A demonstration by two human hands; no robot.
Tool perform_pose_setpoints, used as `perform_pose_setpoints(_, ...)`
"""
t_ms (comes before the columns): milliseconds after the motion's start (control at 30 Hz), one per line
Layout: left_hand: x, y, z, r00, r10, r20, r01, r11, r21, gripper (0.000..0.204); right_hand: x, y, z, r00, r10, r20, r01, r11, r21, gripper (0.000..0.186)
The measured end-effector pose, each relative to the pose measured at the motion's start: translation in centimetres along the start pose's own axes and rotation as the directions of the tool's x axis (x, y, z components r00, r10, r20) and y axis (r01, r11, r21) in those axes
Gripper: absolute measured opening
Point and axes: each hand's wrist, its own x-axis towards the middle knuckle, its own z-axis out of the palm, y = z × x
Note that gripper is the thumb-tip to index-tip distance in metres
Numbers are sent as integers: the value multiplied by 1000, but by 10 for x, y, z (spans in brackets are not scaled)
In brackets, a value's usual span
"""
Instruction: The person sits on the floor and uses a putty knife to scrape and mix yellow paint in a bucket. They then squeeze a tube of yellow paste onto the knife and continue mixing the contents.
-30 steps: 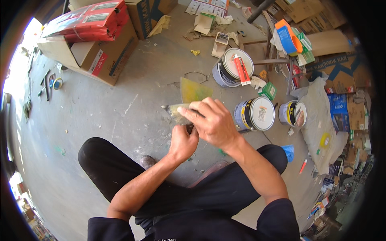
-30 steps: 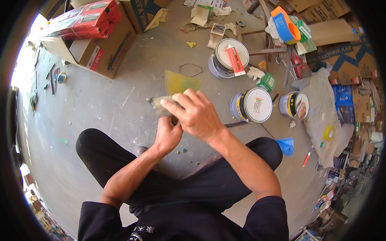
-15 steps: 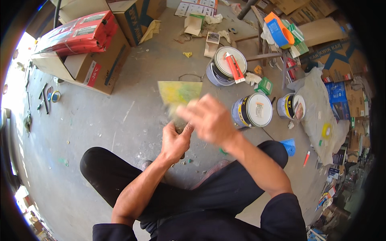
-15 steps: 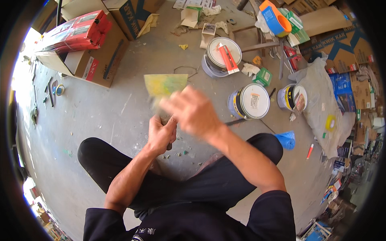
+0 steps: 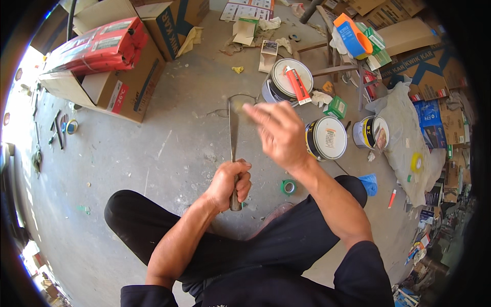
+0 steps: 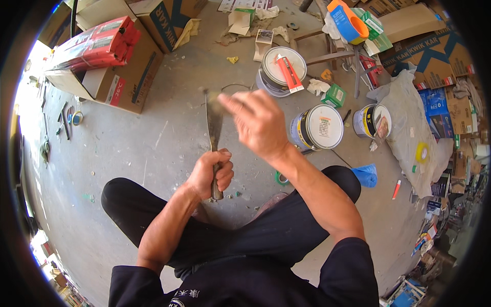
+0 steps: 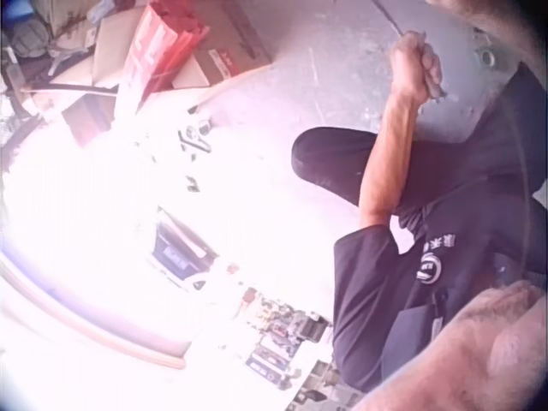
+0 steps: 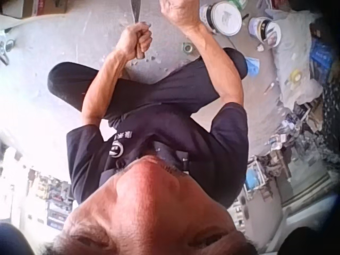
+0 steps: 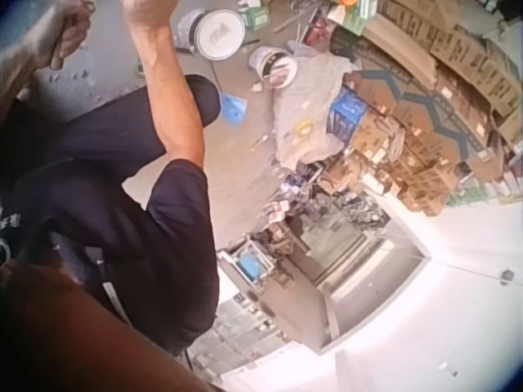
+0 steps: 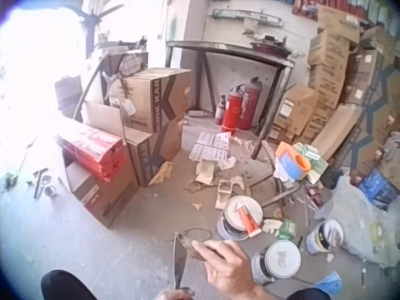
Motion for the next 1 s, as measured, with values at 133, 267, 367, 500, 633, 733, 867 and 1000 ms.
perform_pose_setpoints(133,-2,-8,11,987,-64,-149,61,998,-22,39,-2,-31,3,991,-66,113,61,997,49,44)
perform_pose_setpoints(267,0,-2,15,998,-58,4,58,998,-11,33,-2,-4,8,984,180,2,-180,983,-16,45)
perform_pose_setpoints(367,-1,-8,16,998,-40,42,42,999,-32,32,1,-45,8,1000,-7,-24,10,991,135,49)
perform_pose_setpoints(500,5,-7,6,991,-65,115,71,996,-54,34,0,-8,17,972,233,-12,-234,972,-17,50)
perform_pose_setpoints(633,-3,-7,15,999,1,-35,-3,999,-40,37,-6,-55,13,999,26,-34,-22,994,105,40)
perform_pose_setpoints(733,1,-4,4,985,-49,165,68,991,-113,48,-7,-10,16,976,217,-29,-218,975,-35,42)
perform_pose_setpoints(867,-5,-10,0,991,47,129,-23,984,-179,45,-3,-33,6,999,13,-30,-11,998,60,42)
perform_pose_setpoints(1000,-9,10,6,930,73,360,29,962,-270,31,-23,30,7,893,446,53,-444,895,-40,21)
